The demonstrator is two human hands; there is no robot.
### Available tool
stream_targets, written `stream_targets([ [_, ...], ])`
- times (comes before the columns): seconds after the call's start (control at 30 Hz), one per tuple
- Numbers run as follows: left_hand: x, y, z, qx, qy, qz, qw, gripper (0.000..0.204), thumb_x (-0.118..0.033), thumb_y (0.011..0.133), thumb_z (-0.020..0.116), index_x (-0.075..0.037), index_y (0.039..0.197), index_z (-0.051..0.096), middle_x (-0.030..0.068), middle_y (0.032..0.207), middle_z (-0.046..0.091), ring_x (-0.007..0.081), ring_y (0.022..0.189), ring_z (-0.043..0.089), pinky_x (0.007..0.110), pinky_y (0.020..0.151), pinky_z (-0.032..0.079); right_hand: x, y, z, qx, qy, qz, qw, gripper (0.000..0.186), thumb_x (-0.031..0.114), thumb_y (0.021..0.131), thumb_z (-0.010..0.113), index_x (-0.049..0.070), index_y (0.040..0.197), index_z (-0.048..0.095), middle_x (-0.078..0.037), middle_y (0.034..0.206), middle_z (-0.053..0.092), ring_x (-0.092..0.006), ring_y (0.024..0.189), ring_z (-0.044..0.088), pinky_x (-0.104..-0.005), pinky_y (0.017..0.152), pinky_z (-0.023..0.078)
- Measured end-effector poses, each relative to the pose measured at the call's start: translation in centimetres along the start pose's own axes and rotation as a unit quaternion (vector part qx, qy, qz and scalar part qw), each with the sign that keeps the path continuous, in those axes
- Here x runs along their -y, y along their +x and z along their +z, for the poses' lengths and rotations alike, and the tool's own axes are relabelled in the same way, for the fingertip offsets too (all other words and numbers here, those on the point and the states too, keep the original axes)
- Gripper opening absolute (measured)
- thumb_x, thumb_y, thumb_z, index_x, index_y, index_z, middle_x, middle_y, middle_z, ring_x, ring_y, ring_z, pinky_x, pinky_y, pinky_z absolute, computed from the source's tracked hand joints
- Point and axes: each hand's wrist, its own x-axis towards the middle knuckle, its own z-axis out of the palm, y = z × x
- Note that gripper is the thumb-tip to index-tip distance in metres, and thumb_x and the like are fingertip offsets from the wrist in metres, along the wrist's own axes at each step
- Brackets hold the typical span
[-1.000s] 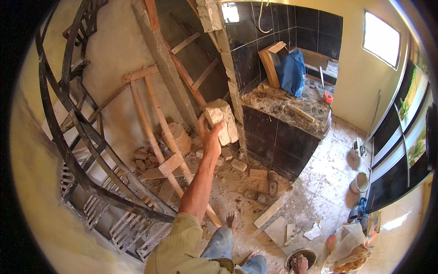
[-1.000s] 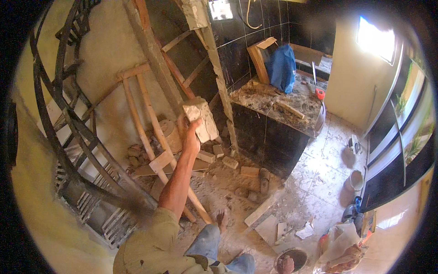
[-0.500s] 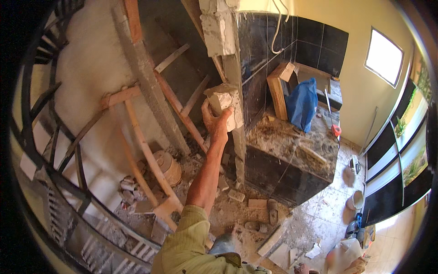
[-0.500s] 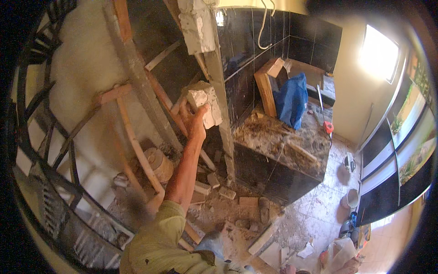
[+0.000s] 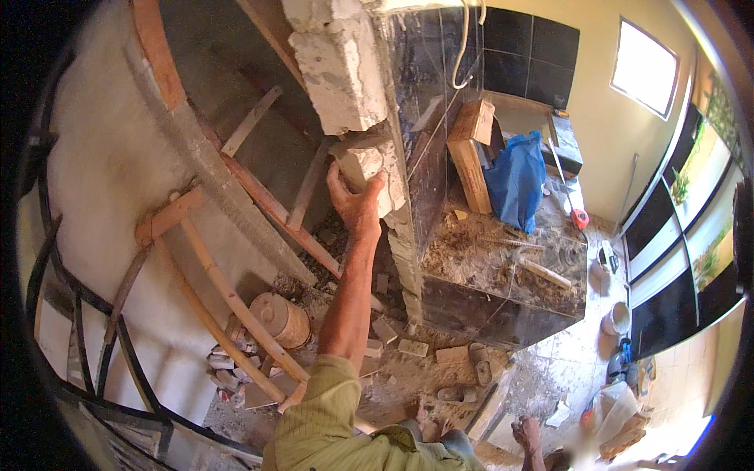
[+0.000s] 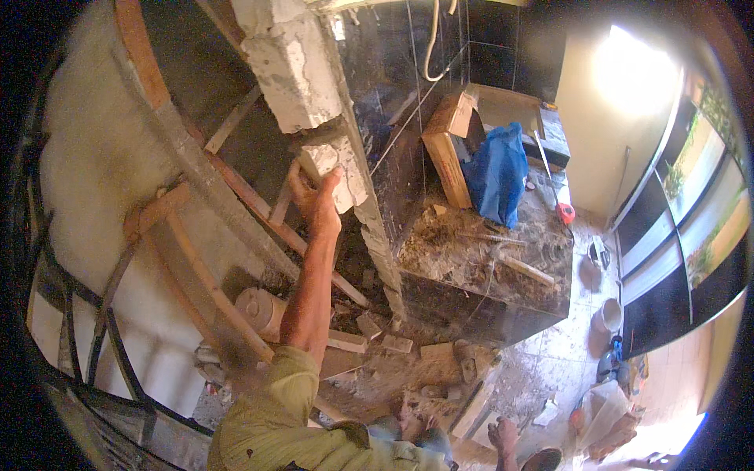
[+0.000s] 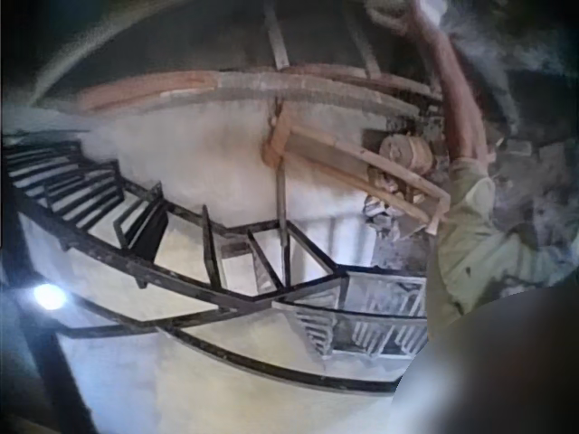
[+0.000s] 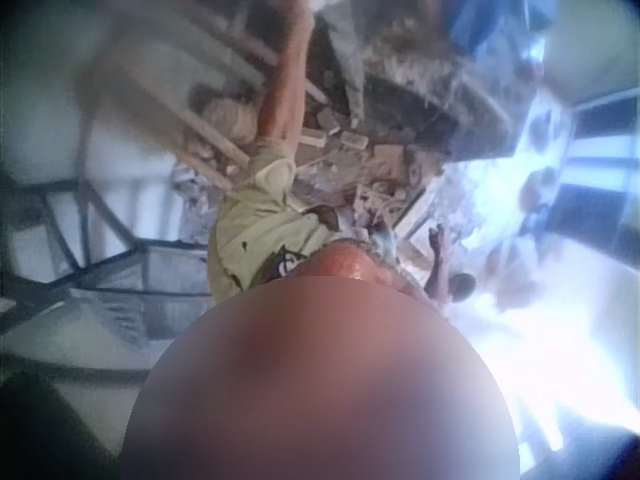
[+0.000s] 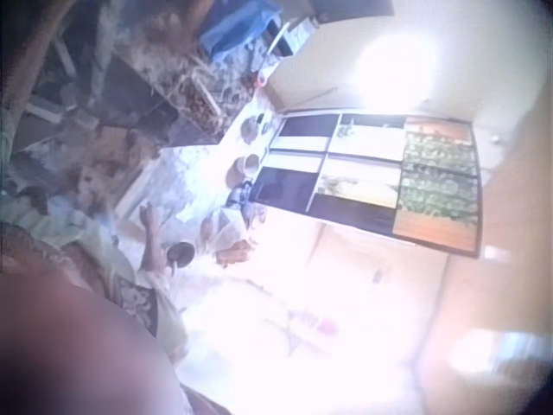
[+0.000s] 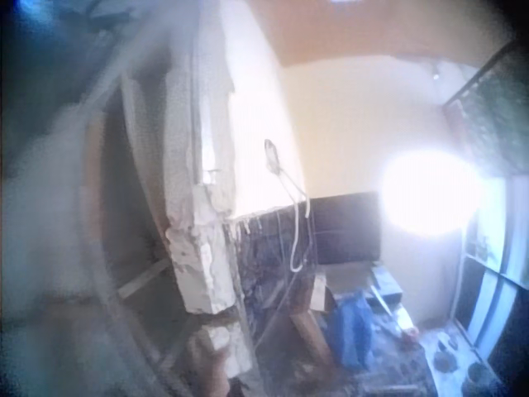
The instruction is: The person applies mortar to a brick with a trowel, places the brick onto a wall, and secures it by hitting it with a hammer before smoothing additional mortar along the joint.
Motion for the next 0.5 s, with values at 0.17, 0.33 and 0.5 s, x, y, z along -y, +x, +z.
stream_targets([
  [0.17, -0.9, 0.5, 0.2, -0.007, -0.034, 0.011, 0.999, 0.080, -0.007, 0.073, 0.075, 0.003, 0.137, 0.029, 0.0170, 0.129, 0.044, 0.0249, 0.119, 0.044, 0.039, 0.102, 0.040, 2.1, 0.7, -0.2, 0.003, 0.006, -0.029, 1.000, 0.038, 0.028, 0.078, 0.069, -0.001, 0.102, 0.068, -0.027, 0.091, 0.066, -0.0401, 0.092, 0.064, -0.0451, 0.082, 0.051],
  [0.33, -1.9, 0.7, 1.2, -0.007, -0.036, 0.031, 0.999, 0.074, -0.003, 0.075, 0.069, -0.003, 0.138, 0.031, 0.0153, 0.128, 0.045, 0.0271, 0.116, 0.049, 0.041, 0.102, 0.043, 1.4, 2.0, 2.4, 0.007, 0.008, -0.055, 0.998, 0.032, 0.024, 0.081, 0.064, 0.001, 0.102, 0.066, -0.027, 0.088, 0.065, -0.0418, 0.086, 0.064, -0.0471, 0.078, 0.051],
  [0.5, -2.0, 0.9, 1.4, -0.017, -0.007, 0.028, 0.999, 0.074, -0.004, 0.075, 0.069, -0.003, 0.138, 0.030, 0.0155, 0.128, 0.045, 0.0269, 0.116, 0.049, 0.041, 0.100, 0.044, 3.1, 2.6, 2.3, 0.031, 0.023, -0.051, 0.998, 0.030, 0.029, 0.080, 0.062, 0.001, 0.091, 0.067, -0.028, 0.083, 0.064, -0.0449, 0.081, 0.063, -0.0502, 0.072, 0.051],
])
